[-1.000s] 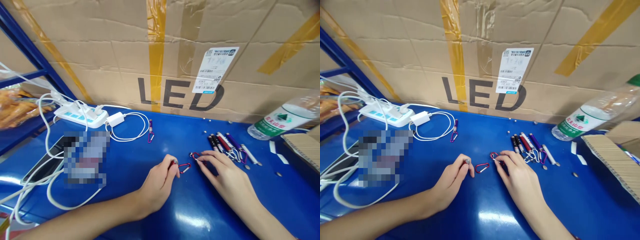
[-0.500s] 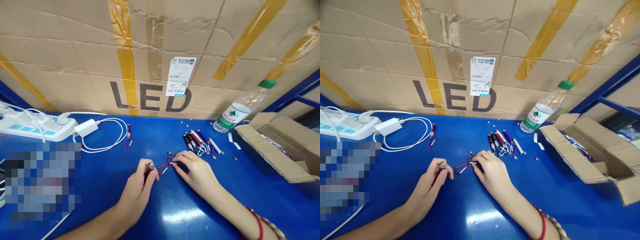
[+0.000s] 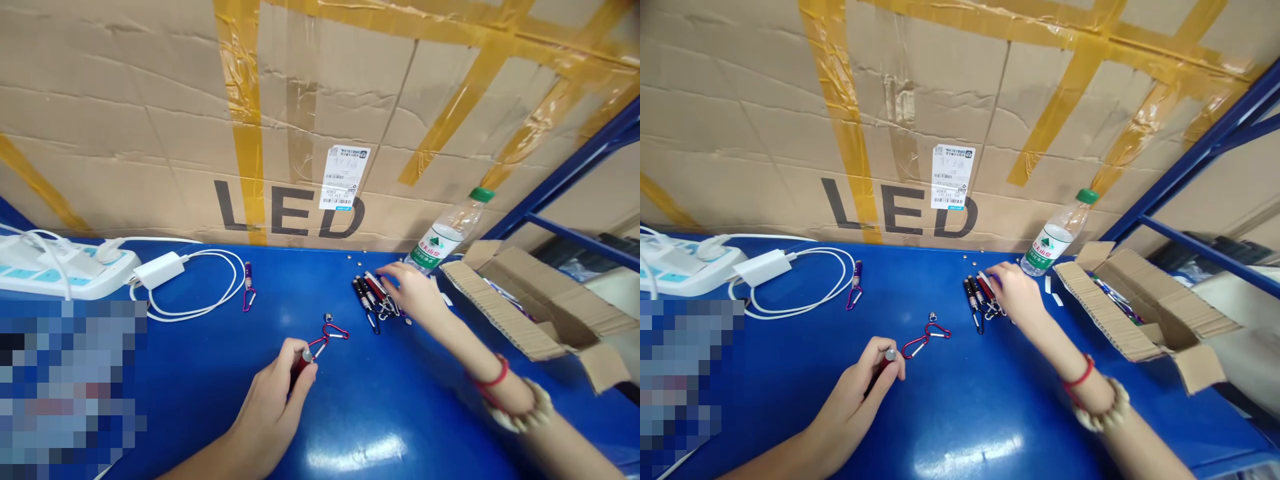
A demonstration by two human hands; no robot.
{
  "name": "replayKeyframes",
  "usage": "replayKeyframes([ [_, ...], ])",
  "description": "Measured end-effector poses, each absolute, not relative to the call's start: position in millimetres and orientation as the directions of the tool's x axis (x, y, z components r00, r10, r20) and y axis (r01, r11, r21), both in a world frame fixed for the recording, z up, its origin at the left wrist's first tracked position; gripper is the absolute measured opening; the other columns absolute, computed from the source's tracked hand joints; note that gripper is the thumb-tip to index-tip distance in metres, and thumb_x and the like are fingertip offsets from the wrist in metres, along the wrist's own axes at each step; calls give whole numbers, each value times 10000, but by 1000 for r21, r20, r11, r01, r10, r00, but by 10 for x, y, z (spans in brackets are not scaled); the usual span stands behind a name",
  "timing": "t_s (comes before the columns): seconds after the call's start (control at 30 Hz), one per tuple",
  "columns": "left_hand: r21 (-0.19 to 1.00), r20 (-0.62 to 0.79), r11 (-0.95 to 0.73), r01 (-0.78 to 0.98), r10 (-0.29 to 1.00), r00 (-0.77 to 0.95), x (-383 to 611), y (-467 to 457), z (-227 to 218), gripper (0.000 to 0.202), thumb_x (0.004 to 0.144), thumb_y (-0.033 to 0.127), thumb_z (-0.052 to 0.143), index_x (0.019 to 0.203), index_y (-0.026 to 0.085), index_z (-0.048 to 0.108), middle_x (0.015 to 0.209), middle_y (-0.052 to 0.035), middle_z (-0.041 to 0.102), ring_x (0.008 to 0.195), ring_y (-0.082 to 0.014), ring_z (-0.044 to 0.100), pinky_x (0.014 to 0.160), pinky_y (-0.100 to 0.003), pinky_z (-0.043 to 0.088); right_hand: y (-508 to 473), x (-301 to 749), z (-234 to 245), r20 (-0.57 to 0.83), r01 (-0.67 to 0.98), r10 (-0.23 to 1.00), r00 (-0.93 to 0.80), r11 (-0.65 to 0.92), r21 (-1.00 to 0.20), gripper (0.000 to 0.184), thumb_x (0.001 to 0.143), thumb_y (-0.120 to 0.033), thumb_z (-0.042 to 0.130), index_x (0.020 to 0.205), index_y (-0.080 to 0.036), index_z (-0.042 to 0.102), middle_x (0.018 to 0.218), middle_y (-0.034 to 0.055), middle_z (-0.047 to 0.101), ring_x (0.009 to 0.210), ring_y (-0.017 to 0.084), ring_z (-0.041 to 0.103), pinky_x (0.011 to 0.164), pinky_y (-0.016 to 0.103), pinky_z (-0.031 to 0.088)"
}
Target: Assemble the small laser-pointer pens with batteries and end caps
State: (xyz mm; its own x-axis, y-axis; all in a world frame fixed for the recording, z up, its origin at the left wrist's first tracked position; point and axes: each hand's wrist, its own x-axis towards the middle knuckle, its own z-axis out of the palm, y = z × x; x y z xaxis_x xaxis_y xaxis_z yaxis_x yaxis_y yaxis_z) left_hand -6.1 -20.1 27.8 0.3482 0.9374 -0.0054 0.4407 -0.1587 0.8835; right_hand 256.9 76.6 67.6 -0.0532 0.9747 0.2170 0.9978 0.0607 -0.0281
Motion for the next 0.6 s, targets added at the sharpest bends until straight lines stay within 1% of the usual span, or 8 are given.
replayKeyframes([
  [0.03, 874, 9, -181, 450, 933, 359, -61, -197, 276, 160, 920, 342, 279, 862, 243, 390, 686, 38, 490, 571, -146, 449, 564, -250, 327, 879, 2656, 688, 212, 1000, 977, -11, 10, 5, 211, 896, -164, 470, 1037, -174, 626, 1100, 74, 634, 1045, 206, 577, 851, 334, 481],
  [0.07, 864, 27, -205, 459, 931, 365, -63, -194, 274, 161, 920, 337, 277, 856, 242, 391, 674, 39, 482, 565, -147, 448, 554, -248, 318, 995, 2739, 695, 202, 999, 979, 33, -41, 34, 210, 904, -179, 474, 1071, -157, 600, 1120, 84, 616, 1030, 207, 578, 847, 366, 484],
  [0.1, 854, 48, -230, 467, 928, 369, -65, -190, 274, 162, 920, 331, 277, 851, 240, 392, 665, 40, 477, 563, -148, 450, 547, -246, 312, 1109, 2815, 696, 186, 994, 980, 75, -87, 61, 222, 902, -225, 504, 1100, -150, 572, 1132, 80, 599, 994, 201, 590, 829, 400, 491],
  [0.17, 835, 92, -280, 473, 919, 383, -69, -187, 278, 156, 919, 317, 280, 846, 237, 392, 663, 36, 482, 575, -151, 463, 547, -246, 315, 1313, 2930, 679, 138, 983, 981, 136, -151, 103, 264, 890, -277, 535, 1121, -151, 554, 1126, 75, 588, 957, 197, 598, 803, 405, 503],
  [0.3, 812, 146, -347, 470, 900, 411, -79, -193, 303, 140, 920, 300, 284, 848, 234, 385, 678, 28, 504, 599, -156, 487, 559, -248, 334, 1543, 3002, 611, 65, 966, 975, 211, -218, 138, 275, 889, -284, 537, 1129, -151, 547, 1123, 76, 584, 936, 192, 601, 780, 391, 512],
  [0.47, 807, 143, -354, 472, 894, 425, -84, -188, 309, 116, 919, 272, 294, 851, 234, 381, 702, 23, 527, 614, -154, 506, 580, -252, 358, 1523, 2911, 613, 53, 979, 983, 176, -180, 92, 248, 891, -284, 534, 1098, -152, 565, 1111, 78, 591, 929, 183, 602, 787, 379, 508],
  [0.53, 819, 154, -353, 452, 895, 419, -80, -174, 291, 90, 911, 261, 320, 863, 235, 391, 717, 23, 542, 621, -152, 515, 593, -252, 372, 1453, 2818, 674, 60, 991, 990, 125, -127, 45, 246, 890, -295, 533, 1082, -146, 573, 1081, 71, 609, 920, 185, 609, 792, 393, 505],
  [0.6, 837, 158, -335, 432, 905, 396, -75, -157, 269, 72, 901, 253, 339, 869, 233, 401, 729, 20, 551, 628, -151, 521, 600, -253, 385, 1352, 2685, 758, 59, 999, 998, 35, -33, -30, 258, 887, -314, 526, 1076, -152, 593, 1010, 83, 656, 902, 199, 627, 797, 398, 498],
])
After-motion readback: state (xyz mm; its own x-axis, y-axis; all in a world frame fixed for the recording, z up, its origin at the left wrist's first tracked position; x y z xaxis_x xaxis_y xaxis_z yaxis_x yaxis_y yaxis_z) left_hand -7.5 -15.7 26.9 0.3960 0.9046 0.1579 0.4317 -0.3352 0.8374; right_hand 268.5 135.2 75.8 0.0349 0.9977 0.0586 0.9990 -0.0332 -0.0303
